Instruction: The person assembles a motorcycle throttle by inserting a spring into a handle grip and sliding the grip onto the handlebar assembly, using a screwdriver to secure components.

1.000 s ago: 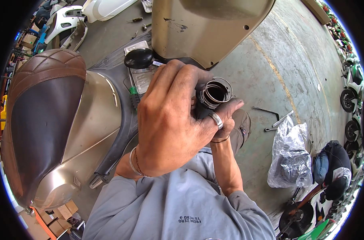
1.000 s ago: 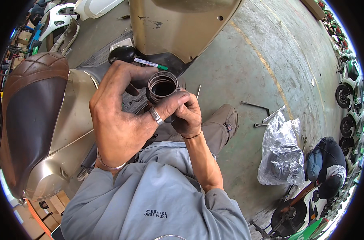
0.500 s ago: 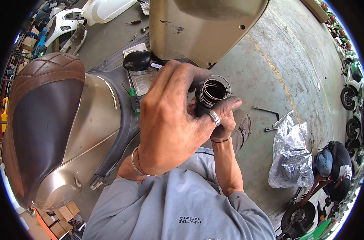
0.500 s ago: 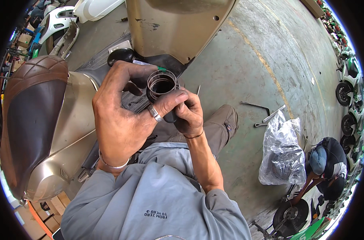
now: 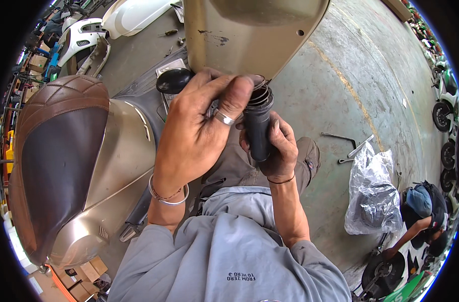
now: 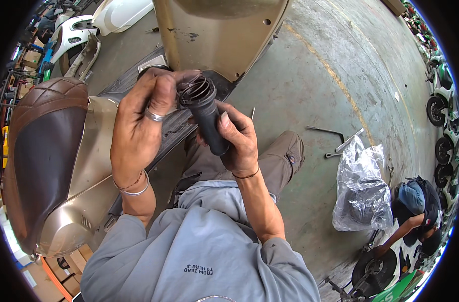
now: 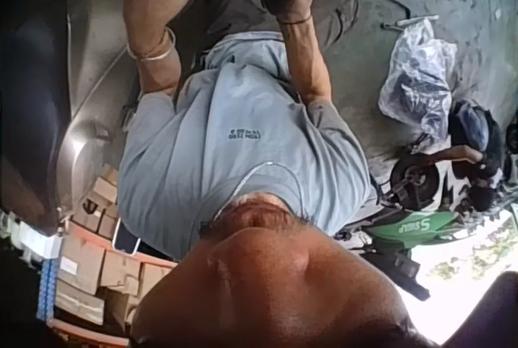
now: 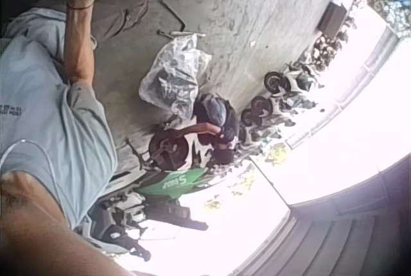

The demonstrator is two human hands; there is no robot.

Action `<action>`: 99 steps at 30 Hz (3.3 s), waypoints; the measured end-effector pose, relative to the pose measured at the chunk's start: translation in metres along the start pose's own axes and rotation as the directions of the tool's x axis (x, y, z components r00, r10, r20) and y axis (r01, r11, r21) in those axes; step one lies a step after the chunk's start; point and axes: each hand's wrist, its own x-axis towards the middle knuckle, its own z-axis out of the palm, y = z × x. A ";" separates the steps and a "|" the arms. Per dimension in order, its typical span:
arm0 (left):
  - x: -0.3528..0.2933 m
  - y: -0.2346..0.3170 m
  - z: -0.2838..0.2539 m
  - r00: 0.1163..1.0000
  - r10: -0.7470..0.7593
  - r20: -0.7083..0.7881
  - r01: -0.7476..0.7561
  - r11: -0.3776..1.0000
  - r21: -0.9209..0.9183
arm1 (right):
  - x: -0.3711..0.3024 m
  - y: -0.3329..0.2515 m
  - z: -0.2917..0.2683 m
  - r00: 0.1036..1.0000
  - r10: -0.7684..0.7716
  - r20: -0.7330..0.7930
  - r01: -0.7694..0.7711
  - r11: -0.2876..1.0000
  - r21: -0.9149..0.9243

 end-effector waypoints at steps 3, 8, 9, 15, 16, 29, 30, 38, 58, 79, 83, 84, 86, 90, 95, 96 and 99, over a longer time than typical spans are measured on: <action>0.002 0.001 -0.010 0.999 -0.018 0.046 0.020 0.999 -0.042 | 0.002 0.001 0.003 1.000 0.013 0.021 -0.014 0.999 0.039; 0.006 -0.005 -0.017 0.985 0.132 0.110 -0.141 0.987 0.072 | 0.000 0.001 0.002 0.999 0.006 0.042 -0.007 0.999 0.034; 0.006 -0.004 -0.018 0.985 0.122 0.119 -0.131 0.989 0.072 | 0.000 0.000 0.002 0.999 0.010 0.038 -0.011 0.999 0.030; 0.007 -0.009 -0.015 0.983 0.164 0.077 -0.171 0.982 0.086 | 0.000 0.000 0.006 0.999 0.018 0.035 -0.019 0.999 0.029; 0.008 -0.012 -0.012 0.979 0.197 0.055 -0.202 0.974 0.099 | -0.001 -0.001 0.006 0.999 0.022 0.027 -0.023 0.999 0.031; 0.007 -0.021 0.001 0.957 0.287 -0.042 -0.280 0.951 0.132 | -0.003 -0.002 0.012 1.000 -0.009 -0.015 0.010 0.998 0.064; 0.007 -0.020 0.002 0.964 0.263 -0.031 -0.258 0.959 0.114 | -0.002 -0.003 0.011 1.000 -0.009 -0.014 0.010 0.998 0.061; 0.012 -0.012 -0.012 0.961 0.249 0.116 -0.257 0.965 0.052 | -0.002 -0.003 0.007 0.999 -0.010 -0.039 0.012 0.999 0.040; 0.026 -0.015 -0.014 0.969 0.142 0.204 -0.142 0.990 -0.018 | 0.013 -0.029 0.005 0.987 -0.155 -0.049 0.122 0.906 -0.405; 0.167 0.027 -0.015 0.898 0.393 -0.196 -0.370 0.436 -0.820 | 0.051 -0.155 0.064 0.950 -0.309 -0.030 0.253 0.825 -0.505; 0.168 0.038 -0.015 0.849 0.508 -0.142 -0.355 0.351 -0.866 | 0.043 -0.161 0.066 0.914 -0.405 -0.005 0.338 0.770 -0.541; 0.167 0.041 -0.019 0.851 0.505 -0.144 -0.359 0.359 -0.861 | 0.042 -0.160 0.069 0.917 -0.399 -0.001 0.336 0.775 -0.535; 0.167 0.046 -0.024 0.848 0.521 -0.099 -0.349 0.406 -0.845 | 0.034 -0.161 0.074 0.885 -0.465 -0.010 0.391 0.756 -0.524; 0.161 0.058 -0.031 0.903 0.366 -0.224 -0.395 0.508 -0.766 | 0.031 -0.162 0.087 0.872 -0.490 0.015 0.391 0.676 -0.625; 0.151 0.077 -0.030 0.900 0.271 -0.343 -0.436 0.591 -0.678 | 0.036 -0.161 0.099 0.839 -0.531 0.118 0.438 0.531 -0.726; 0.150 0.078 -0.028 0.898 0.272 -0.345 -0.439 0.585 -0.682 | 0.038 -0.160 0.099 0.801 -0.572 0.177 0.482 0.441 -0.757; 0.150 0.080 -0.026 0.899 0.222 -0.378 -0.432 0.596 -0.678 | 0.045 -0.158 0.099 0.693 -0.643 0.325 0.583 0.235 -0.778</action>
